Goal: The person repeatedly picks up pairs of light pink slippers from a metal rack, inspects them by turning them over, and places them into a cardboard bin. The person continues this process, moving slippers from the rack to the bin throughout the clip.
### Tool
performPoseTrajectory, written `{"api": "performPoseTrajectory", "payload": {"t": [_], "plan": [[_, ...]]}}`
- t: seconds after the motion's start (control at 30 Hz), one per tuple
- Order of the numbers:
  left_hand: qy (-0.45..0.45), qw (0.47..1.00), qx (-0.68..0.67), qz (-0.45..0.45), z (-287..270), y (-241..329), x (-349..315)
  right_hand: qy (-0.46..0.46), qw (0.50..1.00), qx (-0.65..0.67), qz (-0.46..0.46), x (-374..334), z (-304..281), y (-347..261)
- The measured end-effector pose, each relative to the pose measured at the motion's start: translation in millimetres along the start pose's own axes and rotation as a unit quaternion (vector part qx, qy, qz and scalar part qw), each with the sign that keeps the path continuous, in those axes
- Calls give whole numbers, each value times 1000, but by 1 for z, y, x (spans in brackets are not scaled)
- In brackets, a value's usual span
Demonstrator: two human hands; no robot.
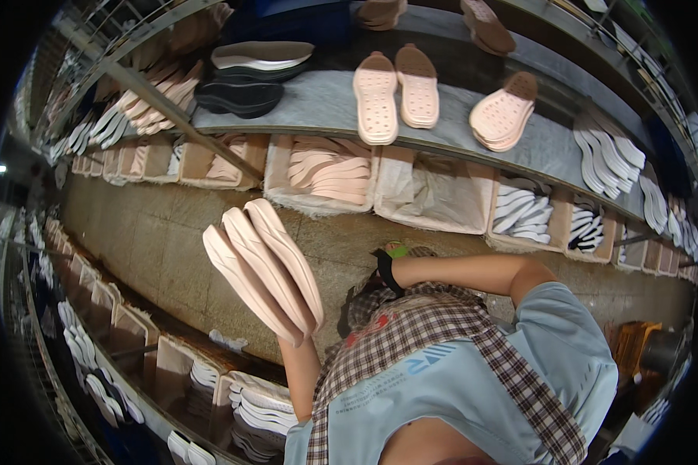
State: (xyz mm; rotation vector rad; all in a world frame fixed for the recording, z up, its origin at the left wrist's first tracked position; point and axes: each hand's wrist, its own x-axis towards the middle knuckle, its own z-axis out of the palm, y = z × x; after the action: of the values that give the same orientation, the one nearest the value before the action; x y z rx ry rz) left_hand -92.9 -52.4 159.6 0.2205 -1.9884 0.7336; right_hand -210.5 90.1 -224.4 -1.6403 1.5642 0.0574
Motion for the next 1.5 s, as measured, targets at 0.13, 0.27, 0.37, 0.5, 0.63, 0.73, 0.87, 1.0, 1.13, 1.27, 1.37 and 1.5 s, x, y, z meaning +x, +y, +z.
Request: {"api": "performPoseTrajectory", "payload": {"t": [0.13, 0.27, 0.37, 0.5, 0.63, 0.73, 0.87, 1.0, 1.13, 1.27, 1.37, 1.5], "plan": [[-22, 999, -30, -3, 6, 6, 2, 53, 991, 83, 89, -76, -50, -17], [-54, 997, -56, -8, 13, 10, -2, 138, 912, 376, 89, -120, -95, -29], [-115, 991, -60, -23, 19, 11, -11, 406, 764, 475, 162, -155, -117, -24], [-234, 966, -82, -74, 30, 11, -28, 605, 579, 541, 78, -202, -151, -22], [-241, 953, -142, -115, 40, 17, -52, 615, 532, 582, 32, -237, -174, -33], [-219, 891, -307, -255, 51, 21, -76, 668, 507, 544, 40, -255, -181, -31], [-166, 787, -455, -383, 61, 27, -103, 782, 401, 476, 37, -287, -202, 6], [-123, 710, -525, -453, 69, 32, -116, 653, 647, 214, 330, -319, -212, 27], [-165, 748, -500, -404, 73, 30, -124, 472, 760, -99, 436, -321, -232, 37], [-162, 674, -534, -484, 80, 30, -132, 396, 800, -197, 405, -305, -260, 57], [-176, 733, -489, -439, 85, 31, -138, 361, 817, -229, 388, -299, -263, 66], [-198, 768, -442, -419, 86, 30, -148, 284, 823, -241, 430, -308, -259, 66]]}}
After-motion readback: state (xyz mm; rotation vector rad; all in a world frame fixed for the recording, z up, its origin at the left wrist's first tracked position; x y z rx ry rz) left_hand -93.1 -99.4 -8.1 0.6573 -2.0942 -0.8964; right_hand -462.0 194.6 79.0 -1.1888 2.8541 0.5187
